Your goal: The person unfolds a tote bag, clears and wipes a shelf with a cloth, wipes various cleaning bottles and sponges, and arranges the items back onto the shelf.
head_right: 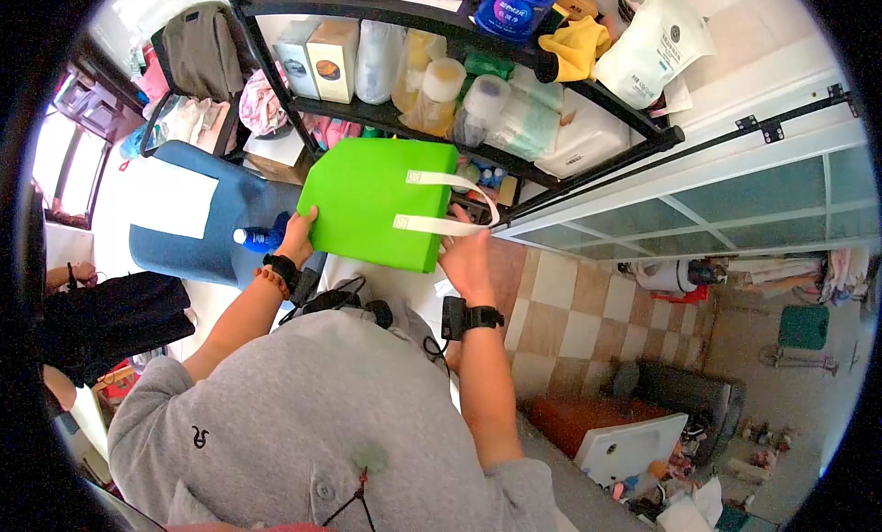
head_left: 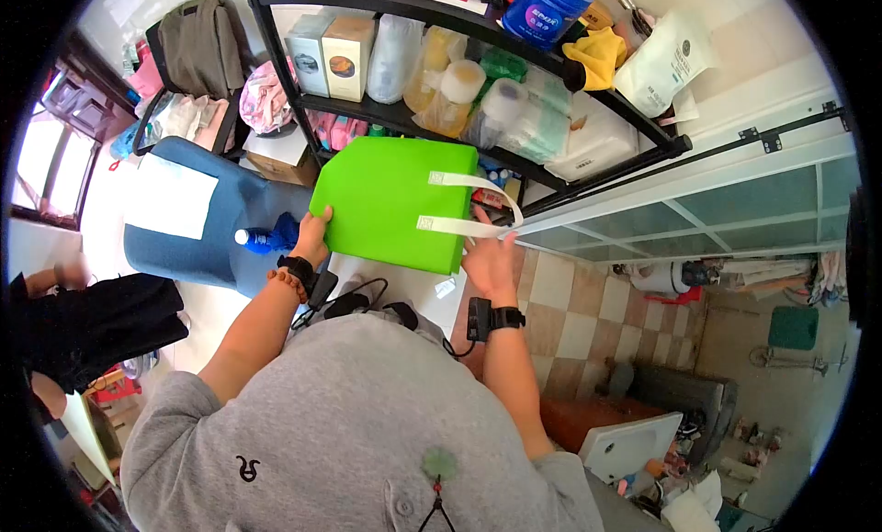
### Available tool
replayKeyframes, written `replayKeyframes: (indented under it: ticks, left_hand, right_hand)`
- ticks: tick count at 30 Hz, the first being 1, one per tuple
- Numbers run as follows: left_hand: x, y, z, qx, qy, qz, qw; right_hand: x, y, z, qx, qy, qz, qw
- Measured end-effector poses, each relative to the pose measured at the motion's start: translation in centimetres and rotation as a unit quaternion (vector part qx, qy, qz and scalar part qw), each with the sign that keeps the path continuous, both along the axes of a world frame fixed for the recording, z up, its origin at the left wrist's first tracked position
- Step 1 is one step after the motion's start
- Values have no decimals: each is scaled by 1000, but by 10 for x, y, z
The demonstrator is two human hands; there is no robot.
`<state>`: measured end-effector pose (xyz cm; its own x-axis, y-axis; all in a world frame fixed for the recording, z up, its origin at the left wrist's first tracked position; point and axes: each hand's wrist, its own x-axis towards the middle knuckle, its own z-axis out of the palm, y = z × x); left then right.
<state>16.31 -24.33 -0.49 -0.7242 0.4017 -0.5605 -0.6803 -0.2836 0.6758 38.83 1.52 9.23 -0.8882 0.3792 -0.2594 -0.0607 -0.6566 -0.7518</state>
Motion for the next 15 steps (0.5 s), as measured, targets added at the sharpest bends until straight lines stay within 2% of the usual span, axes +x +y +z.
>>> replayKeyframes:
  ticks: [2,5,7,8,11,15]
  left_hand:
    - [-1,4,1,15,-20,10,1000]
    - [-2,3,-10,62,-48,10,997]
    - [-3,2,-1,50,-49,16,997]
    - [-3,2,3,43,-49,21,998]
    - [-7,-3,-21,54,-26,34,998]
    - [0,-1,-21,21,1,7,1000]
  right_hand:
    - [-11,-4,-3,95,-55,31,993]
    - [-18,-9,-4,-86,-125,41,988]
    - [-22,-13,7,-216,-143,39,965]
    - [-22,-9,-13,-249,-103,37,962]
    - [-27,-6,-24,-179,-86,2,980]
    - [-30,-6,-11,-61,-29,-15,998]
